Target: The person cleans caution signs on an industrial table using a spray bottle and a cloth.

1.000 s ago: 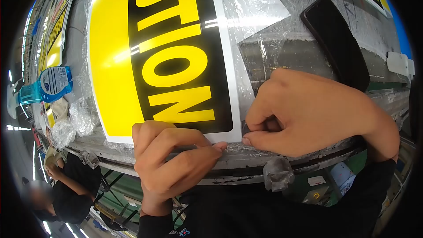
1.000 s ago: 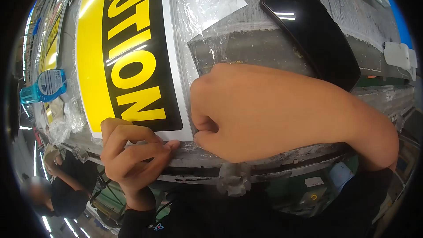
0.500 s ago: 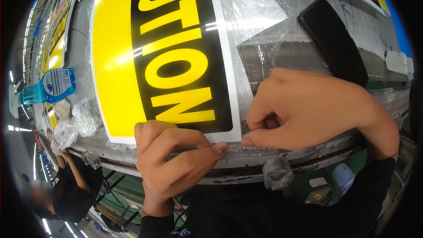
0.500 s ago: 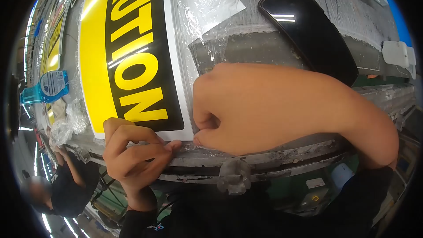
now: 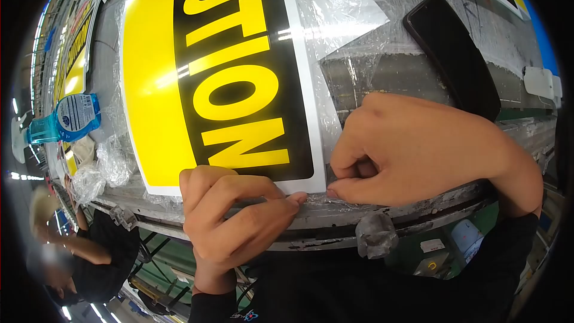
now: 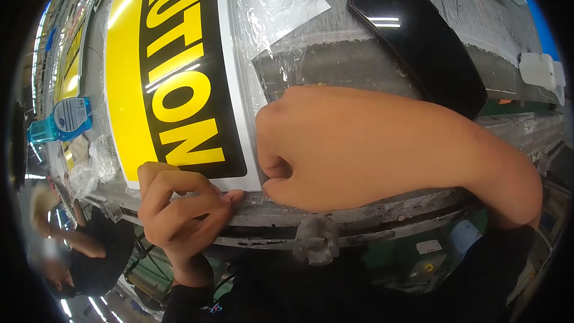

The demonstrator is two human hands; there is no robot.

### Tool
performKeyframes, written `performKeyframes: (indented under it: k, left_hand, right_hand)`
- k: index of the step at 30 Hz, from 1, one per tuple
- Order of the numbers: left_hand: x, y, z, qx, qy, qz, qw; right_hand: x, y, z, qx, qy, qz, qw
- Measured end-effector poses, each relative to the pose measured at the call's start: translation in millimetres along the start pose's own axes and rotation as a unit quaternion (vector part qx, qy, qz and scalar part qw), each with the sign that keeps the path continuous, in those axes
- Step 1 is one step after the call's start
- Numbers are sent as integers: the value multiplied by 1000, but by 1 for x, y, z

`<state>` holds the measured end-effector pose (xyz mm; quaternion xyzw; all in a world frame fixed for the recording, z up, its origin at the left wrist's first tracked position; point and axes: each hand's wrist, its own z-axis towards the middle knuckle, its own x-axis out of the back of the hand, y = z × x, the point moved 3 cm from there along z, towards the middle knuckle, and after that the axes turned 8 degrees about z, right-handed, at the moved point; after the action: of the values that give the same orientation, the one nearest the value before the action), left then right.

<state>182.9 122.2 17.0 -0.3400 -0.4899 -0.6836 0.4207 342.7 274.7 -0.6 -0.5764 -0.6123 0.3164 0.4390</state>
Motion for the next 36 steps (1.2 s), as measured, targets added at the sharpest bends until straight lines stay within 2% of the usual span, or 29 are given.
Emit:
performKeyframes:
  k: [8,11,22,28,34,36]
  left_hand:
    - [-1,-1,-1,30,8,5,1000]
    - [0,-1,0,-2,-1,-1,1000]
    - [0,0,0,3,1,-3,1000]
    - [-1,0,0,3,0,-5,1000]
    - [0,0,1,3,-2,-5,1000]
    - [-1,0,0,4,-2,-6,1000]
  right_hand:
    - [0,0,0,-8,-5,2,1000]
    - [0,0,0,-6,-5,9,1000]
    - [-1,3,1,11,-4,3,1000]
    - [1,3,3,-22,-49,-22,998]
    - [-1,7,1,9,-33,-10,999]
    - [-1,4,1,-11,-34,1,999]
